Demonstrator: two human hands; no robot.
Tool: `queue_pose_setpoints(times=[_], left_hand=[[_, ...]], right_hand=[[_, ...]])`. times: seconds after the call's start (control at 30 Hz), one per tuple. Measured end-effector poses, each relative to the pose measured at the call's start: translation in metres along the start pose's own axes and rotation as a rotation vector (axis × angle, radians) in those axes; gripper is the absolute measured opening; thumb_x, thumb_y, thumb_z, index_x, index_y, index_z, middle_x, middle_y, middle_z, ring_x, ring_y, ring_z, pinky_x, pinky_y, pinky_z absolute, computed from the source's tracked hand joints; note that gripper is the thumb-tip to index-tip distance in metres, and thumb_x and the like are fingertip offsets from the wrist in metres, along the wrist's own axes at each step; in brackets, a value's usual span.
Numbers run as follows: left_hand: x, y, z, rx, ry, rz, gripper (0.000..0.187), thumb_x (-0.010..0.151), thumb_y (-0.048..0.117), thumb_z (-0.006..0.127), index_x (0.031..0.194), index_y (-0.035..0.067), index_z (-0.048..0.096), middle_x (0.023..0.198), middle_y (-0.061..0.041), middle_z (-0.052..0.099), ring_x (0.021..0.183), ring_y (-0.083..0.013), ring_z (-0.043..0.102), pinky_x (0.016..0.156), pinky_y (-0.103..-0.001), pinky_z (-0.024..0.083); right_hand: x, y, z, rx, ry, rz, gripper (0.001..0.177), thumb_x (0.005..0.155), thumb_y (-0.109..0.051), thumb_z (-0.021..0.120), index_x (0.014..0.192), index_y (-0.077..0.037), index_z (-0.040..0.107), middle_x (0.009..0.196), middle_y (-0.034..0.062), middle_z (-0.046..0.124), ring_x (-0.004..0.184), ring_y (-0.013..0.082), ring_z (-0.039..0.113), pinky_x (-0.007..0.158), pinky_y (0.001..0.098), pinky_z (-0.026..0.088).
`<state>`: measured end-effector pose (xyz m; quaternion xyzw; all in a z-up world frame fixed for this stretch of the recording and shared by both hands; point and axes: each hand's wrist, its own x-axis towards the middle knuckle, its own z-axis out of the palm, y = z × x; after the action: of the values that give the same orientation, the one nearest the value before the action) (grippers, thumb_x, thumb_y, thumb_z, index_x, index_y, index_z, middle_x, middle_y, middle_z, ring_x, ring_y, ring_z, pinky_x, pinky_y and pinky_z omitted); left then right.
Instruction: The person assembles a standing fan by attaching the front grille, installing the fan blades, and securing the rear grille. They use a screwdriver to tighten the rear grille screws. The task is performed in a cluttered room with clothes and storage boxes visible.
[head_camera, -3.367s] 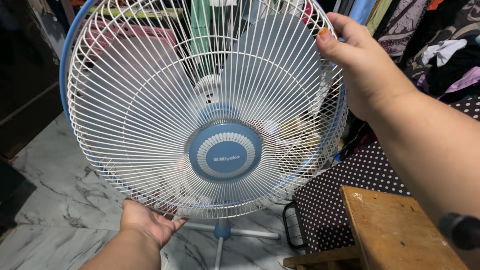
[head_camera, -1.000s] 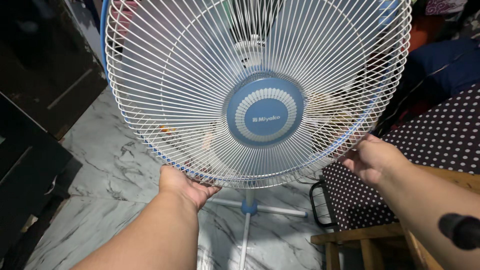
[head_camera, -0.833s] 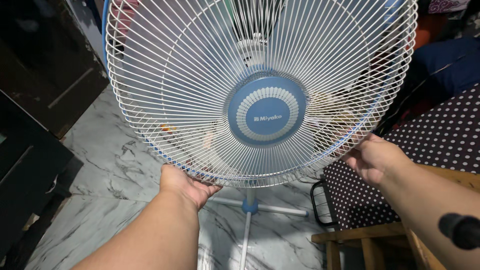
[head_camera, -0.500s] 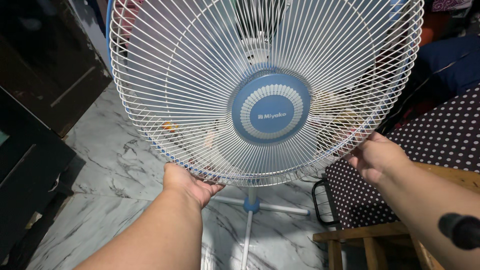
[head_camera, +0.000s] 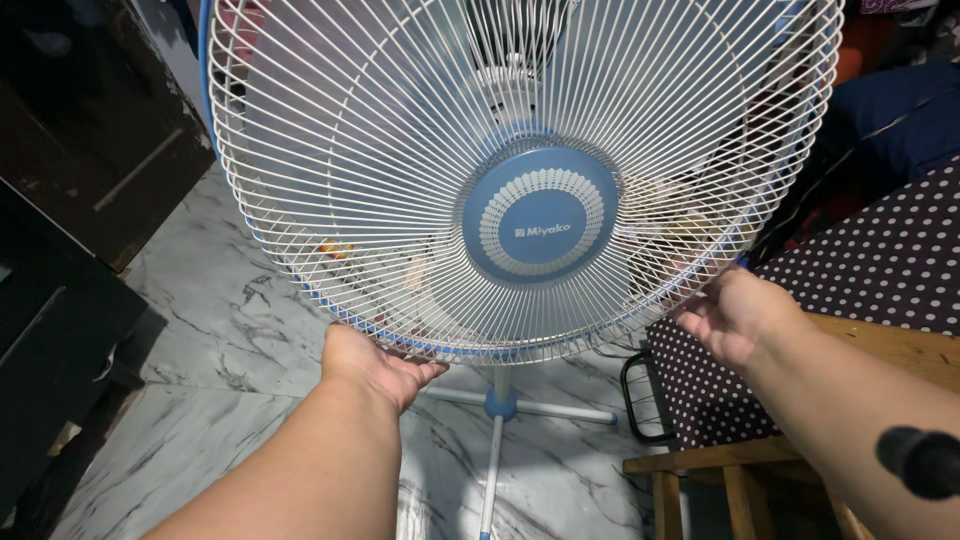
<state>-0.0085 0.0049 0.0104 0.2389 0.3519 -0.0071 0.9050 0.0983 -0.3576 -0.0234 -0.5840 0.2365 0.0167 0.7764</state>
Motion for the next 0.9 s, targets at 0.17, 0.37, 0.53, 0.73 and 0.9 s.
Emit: queue_pose_setpoints(times=[0.17,0.37,0.53,0.73,0.9], left_hand=[[0.001,0.002,-0.001,0.042,0.02,-0.029,0.065,0.103,0.037,0.021,0.156,0.001,0.033,0.161,-0.025,0.04,0.148,-0.0448,0.039,0.121,-0.067,0.022],[0.005,0.005,-0.008,0.067,-0.007,-0.041,0.065,0.103,0.036,0.023,0.157,0.003,0.035,0.161,-0.022,0.041,0.149,-0.0424,0.039,0.121,-0.067,0.018],[0.012,0.004,-0.02,0.053,0.01,-0.04,0.056,0.104,0.035,0.028,0.155,0.012,0.038,0.161,-0.014,0.04,0.149,-0.0383,0.038,0.123,-0.068,0.015],[0.021,0.0,-0.028,0.008,-0.131,0.004,0.052,0.103,0.03,0.03,0.148,0.009,0.047,0.155,-0.014,0.052,0.137,-0.0368,0.054,0.113,-0.067,0.036],[0.019,-0.002,-0.028,-0.021,-0.135,0.047,0.051,0.102,0.029,0.03,0.147,0.013,0.046,0.151,-0.014,0.054,0.133,-0.036,0.056,0.111,-0.066,0.041]], right_hand=[[0.005,0.001,-0.001,-0.026,-0.029,0.061,0.033,0.11,-0.021,0.035,0.125,-0.004,0.058,0.121,0.0137,0.068,0.104,0.0258,0.069,0.088,0.0423,0.061],[0.001,0.001,0.002,0.049,-0.027,0.073,0.034,0.109,-0.021,0.034,0.125,-0.005,0.059,0.124,0.0139,0.068,0.106,0.0273,0.07,0.09,0.0474,0.061],[-0.008,-0.003,0.008,0.058,-0.007,0.072,0.035,0.109,-0.018,0.033,0.128,-0.005,0.059,0.124,0.0117,0.068,0.111,0.0275,0.069,0.094,0.0512,0.06],[-0.023,-0.005,0.017,0.145,0.021,0.068,0.039,0.108,-0.019,0.028,0.133,-0.005,0.054,0.129,0.012,0.065,0.115,0.0297,0.067,0.098,0.0575,0.057],[-0.028,-0.005,0.02,0.221,0.014,0.051,0.041,0.108,-0.018,0.024,0.135,-0.002,0.051,0.132,0.0142,0.062,0.116,0.0305,0.066,0.096,0.0572,0.053]])
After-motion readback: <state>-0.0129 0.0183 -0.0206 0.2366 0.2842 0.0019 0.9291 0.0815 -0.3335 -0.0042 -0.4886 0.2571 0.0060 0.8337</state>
